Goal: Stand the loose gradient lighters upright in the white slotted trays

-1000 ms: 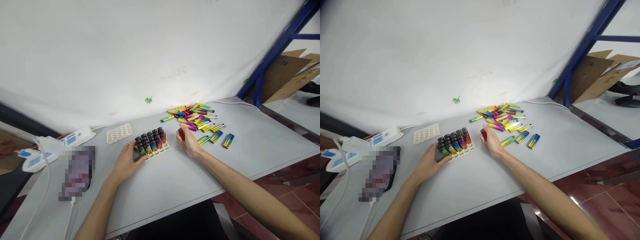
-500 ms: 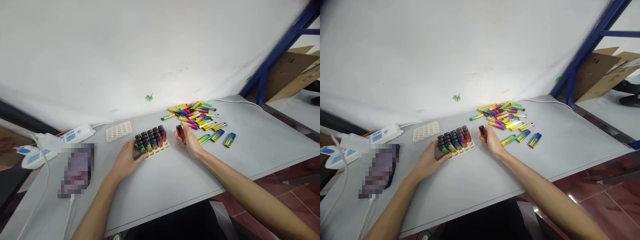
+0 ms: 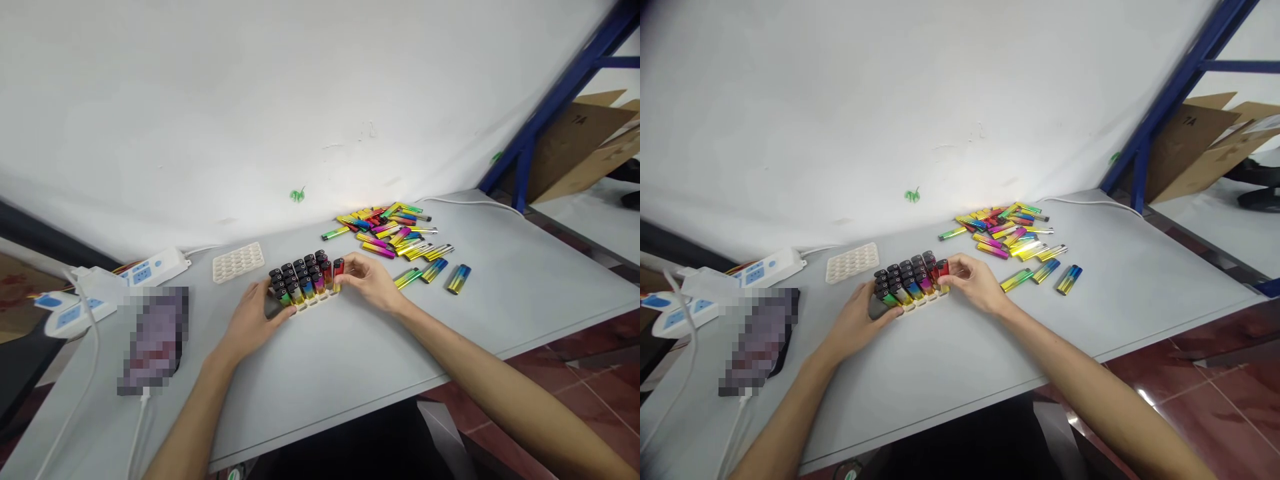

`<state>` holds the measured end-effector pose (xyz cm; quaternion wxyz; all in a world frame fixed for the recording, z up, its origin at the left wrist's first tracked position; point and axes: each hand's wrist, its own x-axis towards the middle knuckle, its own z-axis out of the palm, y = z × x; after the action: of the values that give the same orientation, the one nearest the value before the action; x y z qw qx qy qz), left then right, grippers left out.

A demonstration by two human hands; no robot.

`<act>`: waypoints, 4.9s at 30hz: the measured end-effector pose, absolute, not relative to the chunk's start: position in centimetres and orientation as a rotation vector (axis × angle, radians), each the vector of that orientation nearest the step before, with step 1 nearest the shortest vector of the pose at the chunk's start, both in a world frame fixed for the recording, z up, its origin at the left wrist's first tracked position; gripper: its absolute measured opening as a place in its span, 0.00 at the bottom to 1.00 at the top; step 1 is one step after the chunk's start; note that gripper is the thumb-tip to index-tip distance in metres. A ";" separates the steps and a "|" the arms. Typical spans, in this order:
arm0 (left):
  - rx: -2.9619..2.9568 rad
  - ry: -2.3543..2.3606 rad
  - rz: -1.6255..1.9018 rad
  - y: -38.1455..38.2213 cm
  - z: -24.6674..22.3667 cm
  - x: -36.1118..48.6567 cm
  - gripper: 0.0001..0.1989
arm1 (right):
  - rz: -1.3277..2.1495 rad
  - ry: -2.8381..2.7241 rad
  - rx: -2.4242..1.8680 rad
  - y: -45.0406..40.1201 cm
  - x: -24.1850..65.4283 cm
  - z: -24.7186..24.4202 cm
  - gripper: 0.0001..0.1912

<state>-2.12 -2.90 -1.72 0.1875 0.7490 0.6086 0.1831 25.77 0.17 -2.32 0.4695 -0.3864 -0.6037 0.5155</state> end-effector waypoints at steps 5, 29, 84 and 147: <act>2.137 1.701 0.518 -2.9 -1.8 -2.2 0.31 | 1.055 -1.580 -1.017 0.0 25.4 -3.2 0.14; 2.161 1.639 0.519 -2.9 -2.2 -2.7 0.40 | -0.247 -1.951 -2.069 1.8 31.0 -2.1 0.18; 2.197 1.655 0.491 -3.0 -2.1 -2.6 0.37 | 1.557 -0.915 -1.131 0.6 27.5 -0.5 0.29; 2.255 1.584 0.578 -2.3 -3.0 -2.9 0.28 | 0.128 -1.880 -2.403 -4.8 30.8 1.8 0.24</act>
<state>-2.87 -2.30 -3.01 0.1623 0.7902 0.5552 0.2025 30.78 -4.78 1.83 0.0441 -0.7862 -0.6150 0.0417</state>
